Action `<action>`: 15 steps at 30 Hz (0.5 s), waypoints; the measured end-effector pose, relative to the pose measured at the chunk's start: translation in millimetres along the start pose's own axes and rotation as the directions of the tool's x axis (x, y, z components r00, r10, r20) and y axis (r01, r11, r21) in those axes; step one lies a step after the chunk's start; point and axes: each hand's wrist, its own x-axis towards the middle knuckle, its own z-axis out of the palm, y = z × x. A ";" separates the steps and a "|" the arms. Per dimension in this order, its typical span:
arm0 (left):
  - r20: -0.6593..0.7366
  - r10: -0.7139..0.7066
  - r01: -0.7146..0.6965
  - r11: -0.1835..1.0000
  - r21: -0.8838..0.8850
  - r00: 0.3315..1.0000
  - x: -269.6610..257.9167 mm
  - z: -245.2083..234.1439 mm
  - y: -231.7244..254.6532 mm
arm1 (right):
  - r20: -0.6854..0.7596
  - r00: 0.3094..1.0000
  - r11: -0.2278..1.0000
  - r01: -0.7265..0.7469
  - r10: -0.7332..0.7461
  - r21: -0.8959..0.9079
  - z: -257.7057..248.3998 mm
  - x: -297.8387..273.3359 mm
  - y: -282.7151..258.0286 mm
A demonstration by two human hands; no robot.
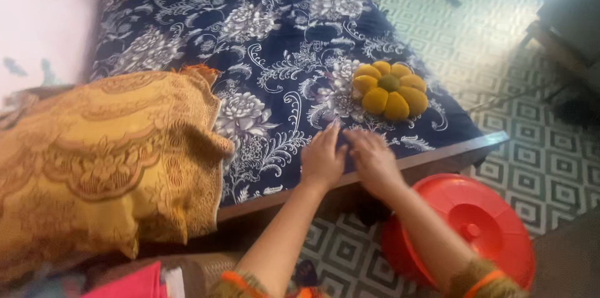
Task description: The person folds a red cloth, picks up a yellow flower-shaped cushion and places it on a bed, smooths out the bedspread, handles a red spray bottle and places it on a shelf, and finally hangs a blue garment and a black garment on a wall rack.
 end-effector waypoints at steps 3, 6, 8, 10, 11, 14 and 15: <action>0.068 0.006 -0.013 0.995 0.100 0.998 55.2 7.9 -2.7 | -0.064 0.998 0.999 -0.023 0.021 -0.028 2.5 40.3 25.8; -0.013 0.079 -0.077 0.991 0.111 0.997 98.3 16.1 -8.3 | -0.092 0.994 0.997 -0.070 0.067 -0.022 8.5 66.6 45.0; 0.016 0.110 -0.112 0.989 0.095 0.994 120.6 24.7 -13.3 | -0.063 0.995 0.995 -0.086 0.083 -0.042 13.3 80.6 62.8; 0.070 0.089 -0.096 0.989 0.111 0.994 142.6 41.4 -14.1 | -0.047 0.992 0.992 -0.116 0.113 -0.053 19.1 93.3 88.4; 0.110 0.048 -0.063 0.988 0.139 0.993 152.6 52.4 -13.4 | -0.044 0.989 0.989 -0.140 0.138 -0.051 23.0 99.6 103.2; 0.168 0.027 -0.052 0.987 0.151 0.985 188.9 82.0 -20.2 | -0.052 0.986 0.986 -0.162 0.160 -0.044 43.3 129.4 151.8; 0.183 0.034 -0.060 0.988 0.140 0.983 199.7 93.3 -22.8 | -0.052 0.985 0.985 -0.166 0.163 -0.042 49.2 137.4 168.7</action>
